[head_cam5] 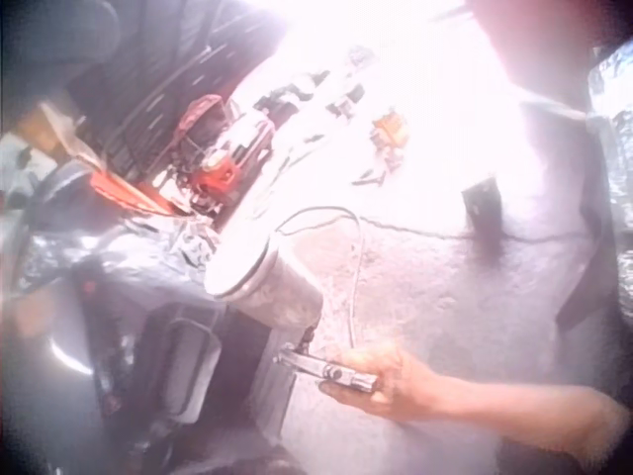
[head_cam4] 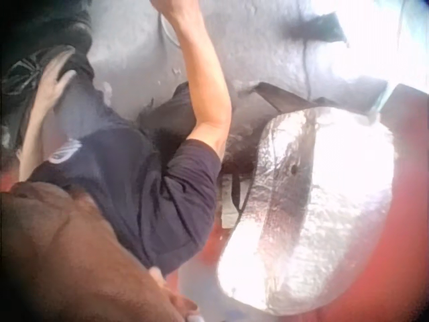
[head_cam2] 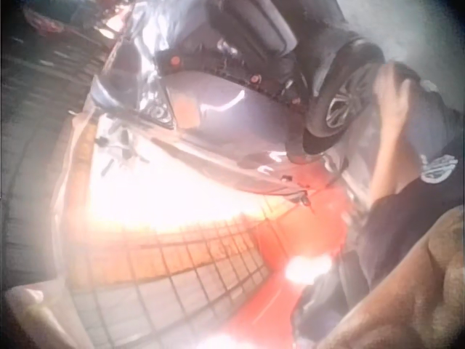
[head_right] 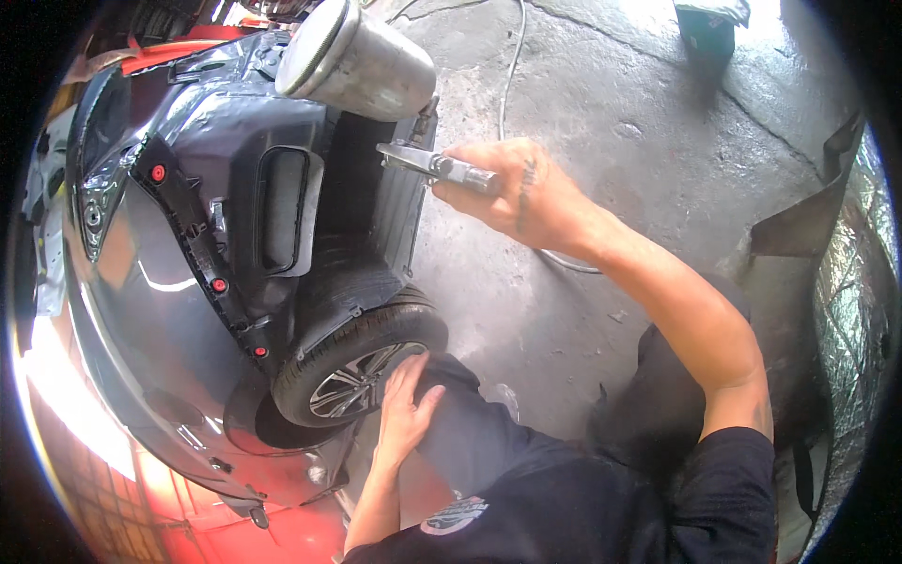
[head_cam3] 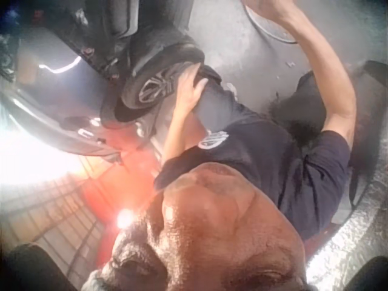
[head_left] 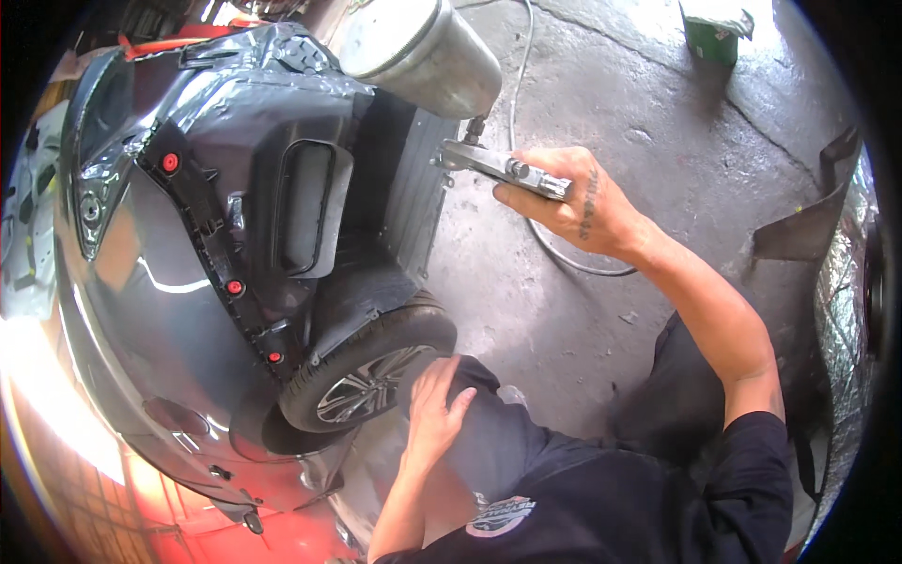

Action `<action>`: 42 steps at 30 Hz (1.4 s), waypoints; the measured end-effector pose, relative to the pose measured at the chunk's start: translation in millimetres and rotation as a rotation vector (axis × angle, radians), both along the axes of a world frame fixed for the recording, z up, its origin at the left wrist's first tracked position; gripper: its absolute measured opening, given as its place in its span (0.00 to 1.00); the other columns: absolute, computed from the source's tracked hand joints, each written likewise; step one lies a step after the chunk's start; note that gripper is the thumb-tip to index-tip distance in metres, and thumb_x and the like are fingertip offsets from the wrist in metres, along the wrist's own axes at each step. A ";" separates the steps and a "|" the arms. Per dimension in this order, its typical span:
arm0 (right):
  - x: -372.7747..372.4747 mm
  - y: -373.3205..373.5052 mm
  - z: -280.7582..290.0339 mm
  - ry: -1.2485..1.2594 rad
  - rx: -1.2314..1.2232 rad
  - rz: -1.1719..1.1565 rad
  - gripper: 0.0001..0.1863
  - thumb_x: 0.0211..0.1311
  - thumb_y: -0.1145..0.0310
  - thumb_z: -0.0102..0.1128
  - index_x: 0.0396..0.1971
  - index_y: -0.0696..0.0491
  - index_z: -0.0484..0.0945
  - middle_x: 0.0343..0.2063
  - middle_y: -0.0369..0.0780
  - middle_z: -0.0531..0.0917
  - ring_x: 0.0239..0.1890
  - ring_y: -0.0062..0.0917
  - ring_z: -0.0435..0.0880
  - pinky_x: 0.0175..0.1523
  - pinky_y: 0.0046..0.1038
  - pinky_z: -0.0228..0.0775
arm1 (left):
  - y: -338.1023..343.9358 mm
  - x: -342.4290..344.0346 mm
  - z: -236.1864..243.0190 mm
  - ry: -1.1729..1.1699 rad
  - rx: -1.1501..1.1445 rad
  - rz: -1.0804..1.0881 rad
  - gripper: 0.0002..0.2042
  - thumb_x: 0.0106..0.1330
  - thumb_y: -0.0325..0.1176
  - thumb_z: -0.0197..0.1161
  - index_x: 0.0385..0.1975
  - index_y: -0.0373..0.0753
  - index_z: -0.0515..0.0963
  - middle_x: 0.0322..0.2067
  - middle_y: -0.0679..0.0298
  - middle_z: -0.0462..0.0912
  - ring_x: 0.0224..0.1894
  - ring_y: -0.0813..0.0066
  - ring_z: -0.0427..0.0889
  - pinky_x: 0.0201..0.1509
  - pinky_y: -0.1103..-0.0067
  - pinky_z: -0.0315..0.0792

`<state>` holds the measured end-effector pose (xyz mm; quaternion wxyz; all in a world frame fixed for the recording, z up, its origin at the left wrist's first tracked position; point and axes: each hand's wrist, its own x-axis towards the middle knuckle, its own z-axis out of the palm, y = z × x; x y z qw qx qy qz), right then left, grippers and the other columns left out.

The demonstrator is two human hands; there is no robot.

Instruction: The person adjusts and tests a paint spray gun by hand, sprays near a vehicle wheel well, and repositions a reflective insulation pad on the floor.

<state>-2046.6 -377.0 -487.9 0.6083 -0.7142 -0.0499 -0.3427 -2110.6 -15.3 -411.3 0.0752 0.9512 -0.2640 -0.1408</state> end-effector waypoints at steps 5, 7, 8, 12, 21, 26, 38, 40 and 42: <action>11.0 -17.0 23.2 0.089 0.035 0.059 0.11 0.67 0.65 0.68 0.42 0.56 0.85 0.21 0.46 0.82 0.19 0.27 0.78 0.28 0.30 0.69 | 3.6 5.7 9.7 -0.236 0.220 -0.140 0.26 0.64 0.38 0.69 0.62 0.38 0.76 0.65 0.52 0.72 0.73 0.48 0.62 0.76 0.51 0.52; 12.6 -23.2 36.2 0.133 0.072 -0.008 0.10 0.68 0.64 0.66 0.39 0.56 0.84 0.19 0.44 0.80 0.19 0.25 0.77 0.28 0.30 0.68 | 4.9 13.0 3.2 -0.270 0.233 -0.149 0.26 0.63 0.39 0.70 0.61 0.39 0.77 0.67 0.53 0.70 0.75 0.47 0.59 0.76 0.48 0.50; 18.7 -26.9 37.4 0.135 0.028 -0.063 0.11 0.69 0.63 0.66 0.37 0.57 0.84 0.20 0.42 0.80 0.19 0.24 0.76 0.28 0.32 0.68 | 5.9 16.9 -6.3 -0.268 0.168 -0.147 0.27 0.62 0.40 0.70 0.61 0.40 0.77 0.67 0.53 0.70 0.75 0.47 0.59 0.75 0.49 0.51; 32.4 -48.0 45.9 0.210 -0.077 -0.097 0.13 0.69 0.60 0.66 0.36 0.57 0.83 0.20 0.40 0.81 0.21 0.23 0.72 0.31 0.35 0.67 | -30.6 42.5 -34.3 -0.268 0.052 -0.247 0.28 0.59 0.42 0.73 0.59 0.41 0.78 0.63 0.55 0.73 0.72 0.50 0.64 0.73 0.49 0.54; 53.2 -45.0 123.5 0.361 -0.064 -0.006 0.12 0.66 0.65 0.69 0.42 0.58 0.84 0.29 0.48 0.86 0.28 0.35 0.84 0.38 0.35 0.75 | -73.1 97.2 -14.4 0.099 -0.030 -0.344 0.25 0.58 0.41 0.73 0.56 0.42 0.79 0.59 0.59 0.76 0.68 0.54 0.68 0.72 0.49 0.57; 78.5 -38.6 214.0 0.304 -0.182 -0.106 0.14 0.59 0.67 0.71 0.43 0.57 0.82 0.30 0.49 0.85 0.34 0.46 0.85 0.39 0.39 0.77 | -74.4 94.7 18.6 0.319 -0.010 -0.334 0.22 0.59 0.40 0.71 0.53 0.39 0.80 0.57 0.58 0.77 0.67 0.55 0.69 0.72 0.49 0.59; 97.5 -43.9 324.7 0.432 -0.459 -0.080 0.21 0.56 0.71 0.72 0.49 0.58 0.80 0.37 0.46 0.86 0.38 0.45 0.85 0.43 0.39 0.78 | -52.2 23.6 50.2 0.627 0.009 -0.319 0.18 0.62 0.38 0.68 0.50 0.39 0.80 0.58 0.58 0.76 0.66 0.56 0.69 0.72 0.43 0.57; 91.1 -52.7 330.2 0.606 -0.405 0.057 0.19 0.58 0.70 0.72 0.49 0.57 0.81 0.35 0.47 0.86 0.38 0.44 0.86 0.43 0.40 0.78 | -55.1 21.3 56.9 0.663 0.011 -0.310 0.19 0.62 0.39 0.68 0.51 0.39 0.80 0.59 0.58 0.76 0.67 0.56 0.69 0.72 0.49 0.59; 90.7 -61.5 329.6 0.606 -0.400 0.089 0.19 0.59 0.69 0.72 0.49 0.58 0.81 0.35 0.47 0.86 0.37 0.44 0.86 0.43 0.40 0.78 | -61.2 32.0 56.5 0.670 0.007 -0.300 0.20 0.62 0.39 0.68 0.52 0.39 0.81 0.59 0.58 0.76 0.67 0.56 0.69 0.71 0.55 0.60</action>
